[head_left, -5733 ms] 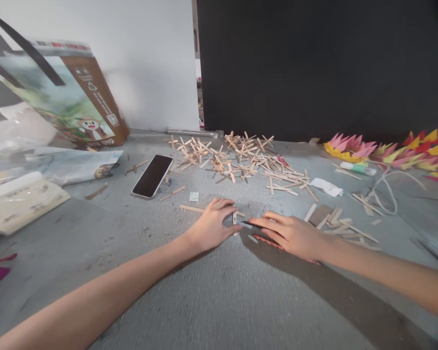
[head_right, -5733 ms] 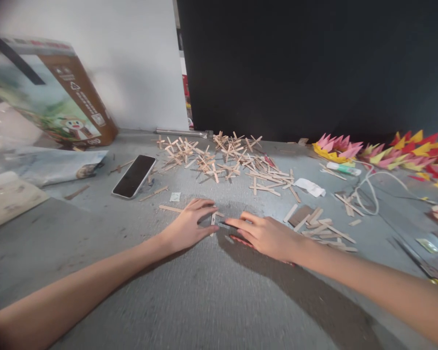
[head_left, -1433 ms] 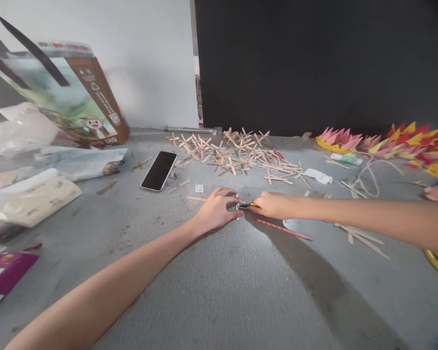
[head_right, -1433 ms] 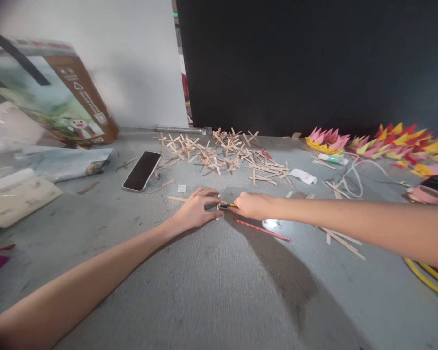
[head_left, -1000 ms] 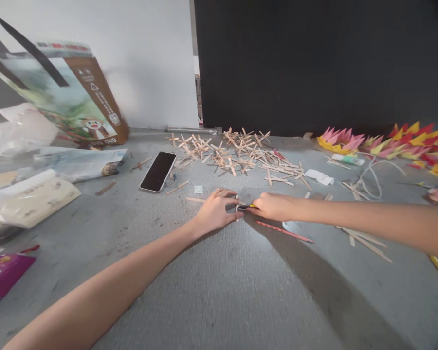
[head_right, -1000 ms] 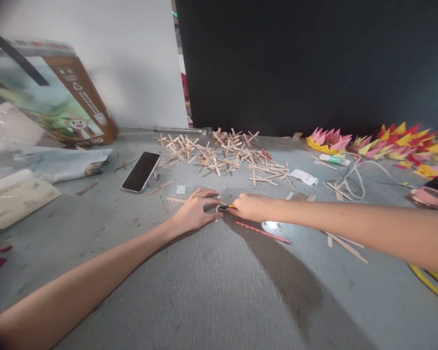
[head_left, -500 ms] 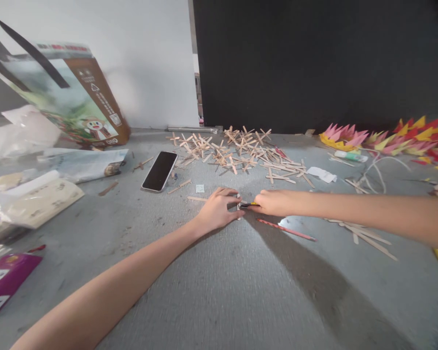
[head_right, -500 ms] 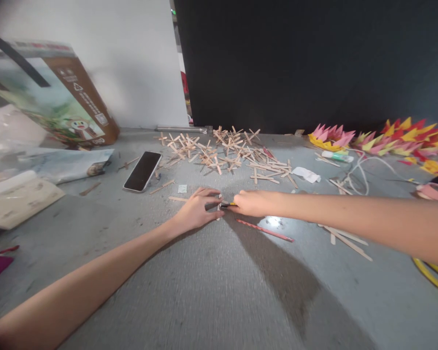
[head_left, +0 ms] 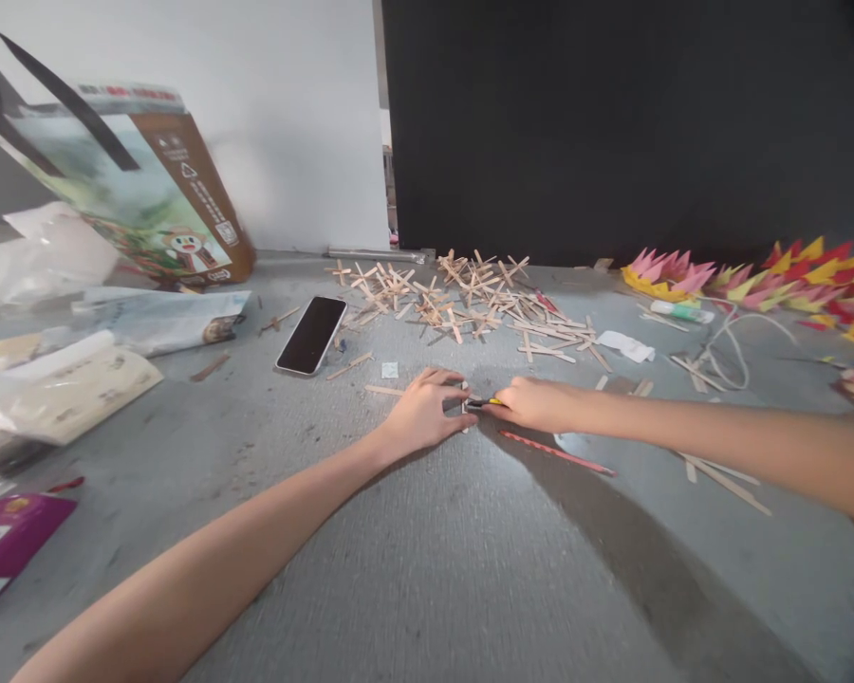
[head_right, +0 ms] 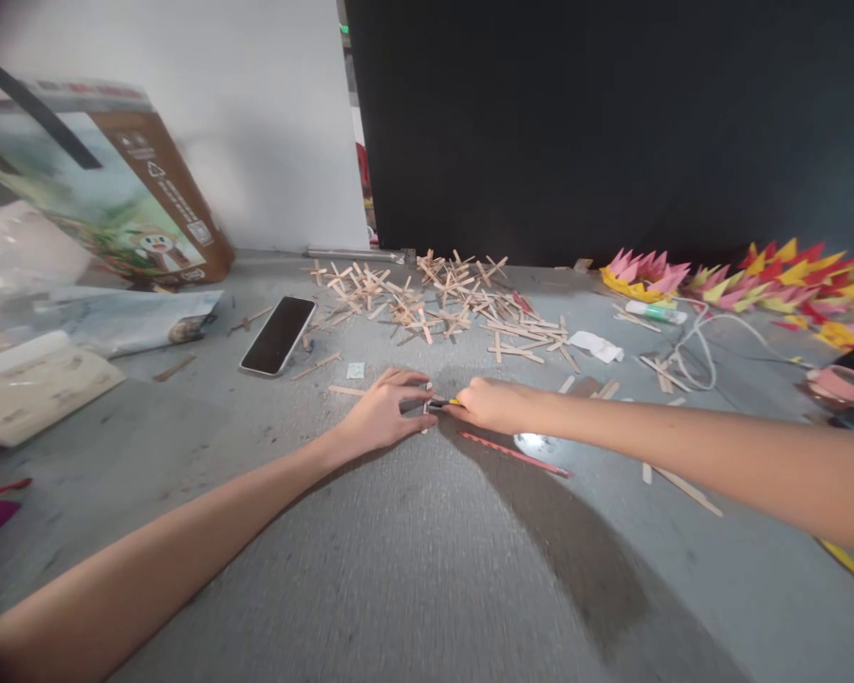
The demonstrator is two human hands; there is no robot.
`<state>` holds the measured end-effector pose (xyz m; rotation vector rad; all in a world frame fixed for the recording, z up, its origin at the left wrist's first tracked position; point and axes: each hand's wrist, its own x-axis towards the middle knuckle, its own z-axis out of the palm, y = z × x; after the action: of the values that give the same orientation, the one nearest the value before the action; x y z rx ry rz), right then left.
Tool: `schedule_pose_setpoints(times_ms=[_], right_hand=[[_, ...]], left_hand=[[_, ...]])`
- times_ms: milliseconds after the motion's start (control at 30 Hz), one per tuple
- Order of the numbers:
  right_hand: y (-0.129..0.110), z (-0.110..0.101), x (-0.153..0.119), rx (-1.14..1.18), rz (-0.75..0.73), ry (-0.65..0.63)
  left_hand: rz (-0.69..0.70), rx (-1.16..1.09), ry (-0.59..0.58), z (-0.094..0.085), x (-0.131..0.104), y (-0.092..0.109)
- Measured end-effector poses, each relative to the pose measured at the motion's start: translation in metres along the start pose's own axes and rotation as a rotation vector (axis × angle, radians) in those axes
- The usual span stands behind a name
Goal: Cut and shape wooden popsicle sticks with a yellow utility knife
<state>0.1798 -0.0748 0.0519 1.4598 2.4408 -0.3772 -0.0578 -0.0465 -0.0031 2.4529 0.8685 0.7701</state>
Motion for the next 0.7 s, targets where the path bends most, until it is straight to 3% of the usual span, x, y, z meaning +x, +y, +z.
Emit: schedule_pose_setpoints(times_ms=[700], right_hand=[[-0.0021, -0.0036, 0.0035, -0.006, 0.053, -0.036]], left_hand=[[0.007, -0.009, 0.002, 0.0002, 0.0003, -0.0007]])
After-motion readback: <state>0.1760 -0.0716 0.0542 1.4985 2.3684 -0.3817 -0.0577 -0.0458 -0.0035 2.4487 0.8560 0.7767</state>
